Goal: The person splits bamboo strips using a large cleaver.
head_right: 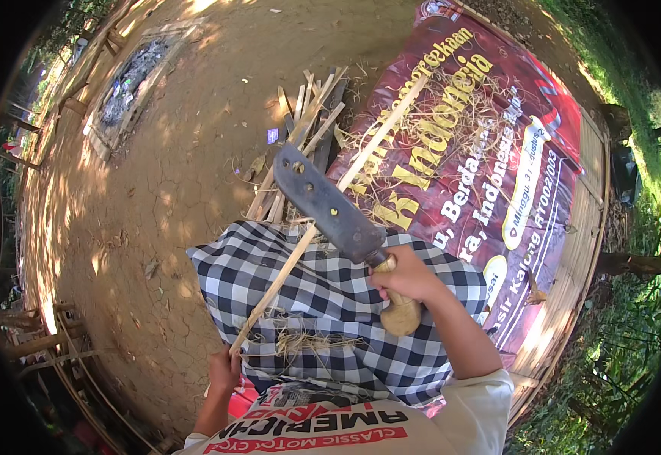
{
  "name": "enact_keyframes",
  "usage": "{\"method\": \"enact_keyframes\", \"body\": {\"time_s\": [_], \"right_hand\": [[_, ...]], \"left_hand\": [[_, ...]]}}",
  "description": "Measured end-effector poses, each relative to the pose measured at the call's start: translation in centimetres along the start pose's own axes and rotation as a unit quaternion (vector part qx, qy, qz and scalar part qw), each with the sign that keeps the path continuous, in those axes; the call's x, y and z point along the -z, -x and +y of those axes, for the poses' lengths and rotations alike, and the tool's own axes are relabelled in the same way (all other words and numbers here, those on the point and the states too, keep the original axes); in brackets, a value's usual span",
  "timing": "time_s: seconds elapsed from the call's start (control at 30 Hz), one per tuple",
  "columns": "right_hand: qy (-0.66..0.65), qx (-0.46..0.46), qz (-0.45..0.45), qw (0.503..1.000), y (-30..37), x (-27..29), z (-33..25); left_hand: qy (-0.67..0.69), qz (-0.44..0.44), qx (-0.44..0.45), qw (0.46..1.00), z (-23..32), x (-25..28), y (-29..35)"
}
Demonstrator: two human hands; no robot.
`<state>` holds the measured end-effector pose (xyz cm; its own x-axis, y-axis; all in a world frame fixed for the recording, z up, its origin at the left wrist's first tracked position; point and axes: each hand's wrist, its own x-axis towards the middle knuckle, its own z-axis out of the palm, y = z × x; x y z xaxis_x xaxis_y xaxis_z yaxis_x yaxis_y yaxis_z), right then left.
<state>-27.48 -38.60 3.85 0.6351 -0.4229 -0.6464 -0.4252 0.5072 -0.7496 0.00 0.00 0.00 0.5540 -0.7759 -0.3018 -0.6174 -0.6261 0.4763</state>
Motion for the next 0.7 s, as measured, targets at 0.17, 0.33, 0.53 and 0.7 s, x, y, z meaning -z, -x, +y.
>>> {"method": "enact_keyframes", "body": {"time_s": [0.17,0.33,0.53,0.7], "right_hand": [[-0.146,0.043,0.116,0.982,0.0,-1.4,1.1],[0.036,-0.046,-0.005,0.998,1.1,-2.5,1.4],[-0.042,0.008,0.014,0.999,-0.1,-4.0,2.2],[0.032,-0.029,-0.04,0.998,0.5,-4.1,3.2]], "left_hand": [[0.023,0.002,0.004,1.0,0.6,-2.0,0.3],[-0.007,-0.015,0.012,1.0,1.5,-0.2,0.7],[0.022,-0.025,0.05,0.998,0.9,-1.2,0.0],[-0.027,-0.019,0.031,0.999,1.1,-1.0,-0.1]]}}
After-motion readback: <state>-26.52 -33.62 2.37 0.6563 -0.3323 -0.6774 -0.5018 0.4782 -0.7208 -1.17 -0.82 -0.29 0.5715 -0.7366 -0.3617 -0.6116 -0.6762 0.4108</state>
